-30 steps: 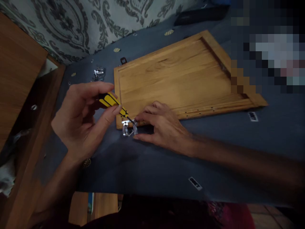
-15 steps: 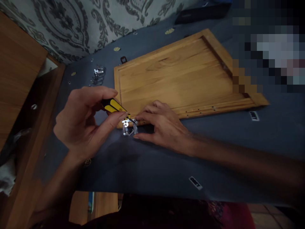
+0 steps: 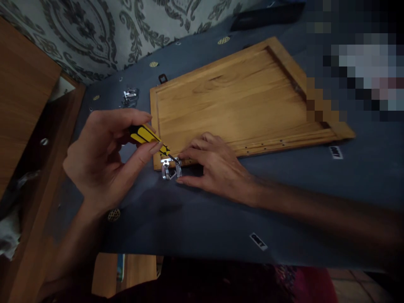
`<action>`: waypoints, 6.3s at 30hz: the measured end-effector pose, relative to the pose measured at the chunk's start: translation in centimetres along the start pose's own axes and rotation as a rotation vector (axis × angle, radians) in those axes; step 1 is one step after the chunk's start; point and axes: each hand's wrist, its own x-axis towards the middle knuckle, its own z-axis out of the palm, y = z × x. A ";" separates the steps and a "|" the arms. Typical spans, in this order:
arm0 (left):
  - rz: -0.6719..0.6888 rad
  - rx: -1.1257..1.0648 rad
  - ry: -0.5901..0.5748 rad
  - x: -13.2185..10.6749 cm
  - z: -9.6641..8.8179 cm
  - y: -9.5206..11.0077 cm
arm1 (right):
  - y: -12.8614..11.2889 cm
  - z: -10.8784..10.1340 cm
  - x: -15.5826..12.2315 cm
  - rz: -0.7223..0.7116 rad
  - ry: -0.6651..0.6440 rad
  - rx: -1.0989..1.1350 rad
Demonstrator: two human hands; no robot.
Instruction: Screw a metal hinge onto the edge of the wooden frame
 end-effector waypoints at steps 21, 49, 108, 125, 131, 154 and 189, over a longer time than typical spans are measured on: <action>-0.071 -0.206 -0.091 0.1 -0.2 -0.2 | -0.3 -0.4 0.1 0.033 -0.034 -0.007; -0.145 -0.260 -0.007 -0.3 0.5 0.8 | -0.2 -0.2 0.2 0.026 -0.029 -0.020; -0.048 -0.290 -0.038 -0.2 0.6 -0.2 | -0.4 -0.3 0.2 0.031 -0.037 -0.020; -0.054 -0.181 0.096 -0.4 1.5 0.0 | -0.2 -0.1 0.2 0.020 -0.021 -0.009; -0.136 -0.247 0.013 -0.4 1.1 0.5 | -0.1 -0.2 0.2 0.022 -0.037 -0.017; 0.003 -0.348 0.212 0.4 1.1 -1.6 | -0.2 -0.4 0.1 0.034 -0.049 0.005; -0.043 -0.047 0.024 0.0 0.6 0.7 | -0.2 -0.2 0.2 0.030 -0.041 -0.012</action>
